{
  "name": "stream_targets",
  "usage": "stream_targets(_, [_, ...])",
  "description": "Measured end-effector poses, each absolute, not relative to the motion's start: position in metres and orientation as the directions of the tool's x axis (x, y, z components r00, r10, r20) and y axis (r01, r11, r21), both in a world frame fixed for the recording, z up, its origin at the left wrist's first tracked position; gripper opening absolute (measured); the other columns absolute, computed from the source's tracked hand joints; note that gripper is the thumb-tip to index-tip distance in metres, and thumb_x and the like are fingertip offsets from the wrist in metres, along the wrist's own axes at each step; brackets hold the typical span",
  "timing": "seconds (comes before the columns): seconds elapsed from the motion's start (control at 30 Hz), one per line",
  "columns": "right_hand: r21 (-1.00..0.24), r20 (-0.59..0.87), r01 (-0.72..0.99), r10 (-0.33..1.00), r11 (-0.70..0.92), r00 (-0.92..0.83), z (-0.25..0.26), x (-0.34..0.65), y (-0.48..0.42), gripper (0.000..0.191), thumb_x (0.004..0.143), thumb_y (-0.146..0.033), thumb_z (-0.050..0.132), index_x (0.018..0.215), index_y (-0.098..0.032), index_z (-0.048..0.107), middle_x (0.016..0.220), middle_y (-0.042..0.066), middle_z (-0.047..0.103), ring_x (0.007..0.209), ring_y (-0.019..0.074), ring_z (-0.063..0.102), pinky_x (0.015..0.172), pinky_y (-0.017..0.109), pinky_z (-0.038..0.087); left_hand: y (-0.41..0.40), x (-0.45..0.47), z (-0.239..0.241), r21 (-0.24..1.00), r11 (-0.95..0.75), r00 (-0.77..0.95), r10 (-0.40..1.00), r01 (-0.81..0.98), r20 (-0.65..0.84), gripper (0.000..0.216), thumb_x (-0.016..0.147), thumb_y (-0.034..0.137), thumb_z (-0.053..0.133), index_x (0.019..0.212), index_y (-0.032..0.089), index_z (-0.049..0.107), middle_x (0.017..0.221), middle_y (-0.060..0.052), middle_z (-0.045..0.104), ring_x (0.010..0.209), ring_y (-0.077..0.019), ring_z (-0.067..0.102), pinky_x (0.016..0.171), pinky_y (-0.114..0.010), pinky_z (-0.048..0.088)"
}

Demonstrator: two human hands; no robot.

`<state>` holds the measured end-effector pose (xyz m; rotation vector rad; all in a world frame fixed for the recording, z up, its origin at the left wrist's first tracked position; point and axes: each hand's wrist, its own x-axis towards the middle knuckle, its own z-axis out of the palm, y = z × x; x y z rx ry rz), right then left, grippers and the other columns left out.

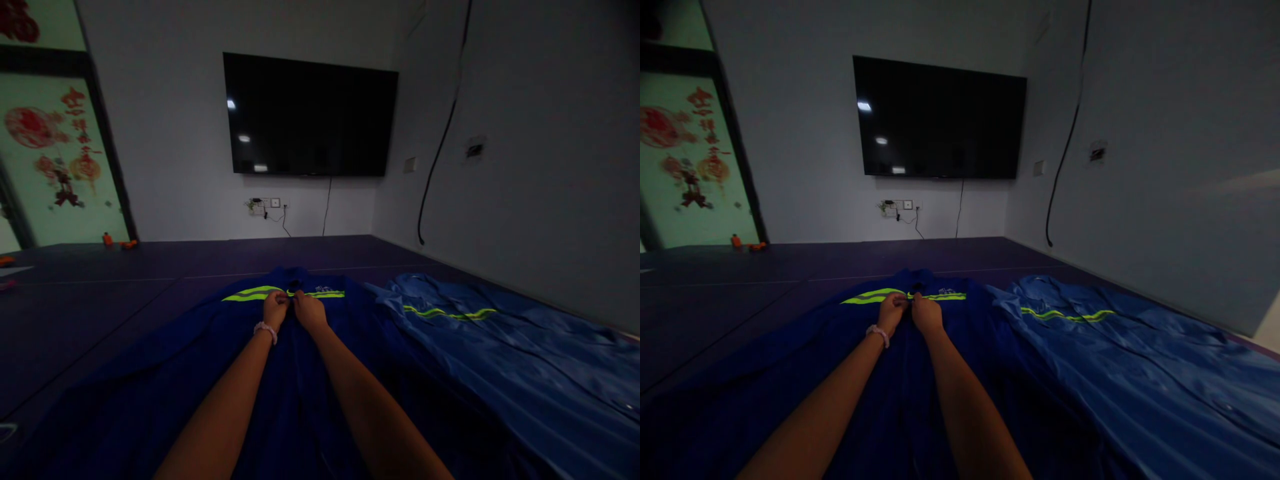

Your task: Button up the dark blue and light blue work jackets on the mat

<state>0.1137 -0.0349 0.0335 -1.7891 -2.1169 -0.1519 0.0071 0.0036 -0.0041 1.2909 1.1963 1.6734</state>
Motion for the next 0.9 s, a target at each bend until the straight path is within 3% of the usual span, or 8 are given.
stream_targets(0.33, [-0.118, 0.34, 0.964, 0.922, 0.24, -0.188, 0.0337, 0.1134, -0.0353, 0.032, 0.092, -0.027, 0.03, 0.103, -0.017, 0.058, 0.095, 0.014, 0.065, 0.087, 0.0206, 0.063, 0.073, 0.029, 0.044, 0.0038, 0.006, -0.0048, 0.945, -0.324, -0.255, 0.919, -0.048, 0.302, 0.018, 0.057, 0.016, 0.063, 0.074, 0.016, 0.056, 0.057, 0.004, 0.056, 0.052, -0.0084, 0.052, 0.052, -0.019, 0.038])
stream_targets(0.9, [-0.088, 0.327, 0.97, 0.926, 0.225, -0.186, 0.0331, 0.1128, -0.0333, 0.03, 0.091, -0.022, 0.03, 0.101, -0.015, 0.058, 0.096, 0.015, 0.065, 0.085, 0.0215, 0.063, 0.071, 0.029, 0.045, 0.0049, 0.0054, -0.0057, 0.938, -0.346, -0.266, 0.901, 0.031, 0.341, 0.018, 0.055, 0.014, 0.063, 0.071, 0.016, 0.058, 0.056, 0.003, 0.056, 0.052, -0.0097, 0.053, 0.053, -0.02, 0.039])
